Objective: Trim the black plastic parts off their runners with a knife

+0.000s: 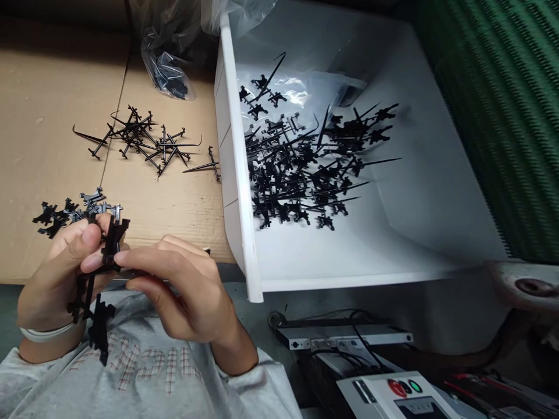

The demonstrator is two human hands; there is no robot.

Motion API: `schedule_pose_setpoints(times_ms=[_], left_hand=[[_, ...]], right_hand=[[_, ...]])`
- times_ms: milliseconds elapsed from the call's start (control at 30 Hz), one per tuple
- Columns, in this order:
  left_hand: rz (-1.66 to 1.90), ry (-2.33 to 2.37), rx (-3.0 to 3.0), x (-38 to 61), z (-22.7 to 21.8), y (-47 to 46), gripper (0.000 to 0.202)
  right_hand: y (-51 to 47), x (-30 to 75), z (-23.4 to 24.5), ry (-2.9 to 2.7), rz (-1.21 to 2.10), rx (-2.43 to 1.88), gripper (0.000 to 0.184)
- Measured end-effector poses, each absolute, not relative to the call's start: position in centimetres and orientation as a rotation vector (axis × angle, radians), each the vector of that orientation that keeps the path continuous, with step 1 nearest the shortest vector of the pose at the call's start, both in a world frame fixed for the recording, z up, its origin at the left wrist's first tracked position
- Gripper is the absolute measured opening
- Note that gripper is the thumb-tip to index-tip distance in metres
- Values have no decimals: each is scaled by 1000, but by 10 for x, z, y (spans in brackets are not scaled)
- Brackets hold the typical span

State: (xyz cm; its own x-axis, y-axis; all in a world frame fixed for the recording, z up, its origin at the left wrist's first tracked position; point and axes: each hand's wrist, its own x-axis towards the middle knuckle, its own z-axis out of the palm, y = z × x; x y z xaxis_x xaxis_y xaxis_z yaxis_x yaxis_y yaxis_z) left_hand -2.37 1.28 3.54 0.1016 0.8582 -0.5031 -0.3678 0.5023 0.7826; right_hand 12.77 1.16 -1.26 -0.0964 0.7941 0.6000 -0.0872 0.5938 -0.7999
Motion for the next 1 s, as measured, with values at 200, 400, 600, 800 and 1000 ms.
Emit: schedule_pose_setpoints(times_ms=[200, 400, 600, 800, 1000], left_hand=[[958, 1122, 469, -23, 35, 12, 53], [946, 1109, 442, -23, 35, 13, 53], [916, 1113, 450, -23, 34, 12, 55], [906, 1120, 452, -24, 35, 11, 57], [879, 1152, 471, -24, 36, 12, 60]], right_hand=[[12, 129, -15, -1498, 845, -584, 25], [10, 128, -15, -1482, 838, -611, 25], [8, 128, -14, -1485, 884, -635, 30], [7, 128, -16, -1499, 849, -613, 30], [8, 126, -17, -1497, 854, -606, 29]])
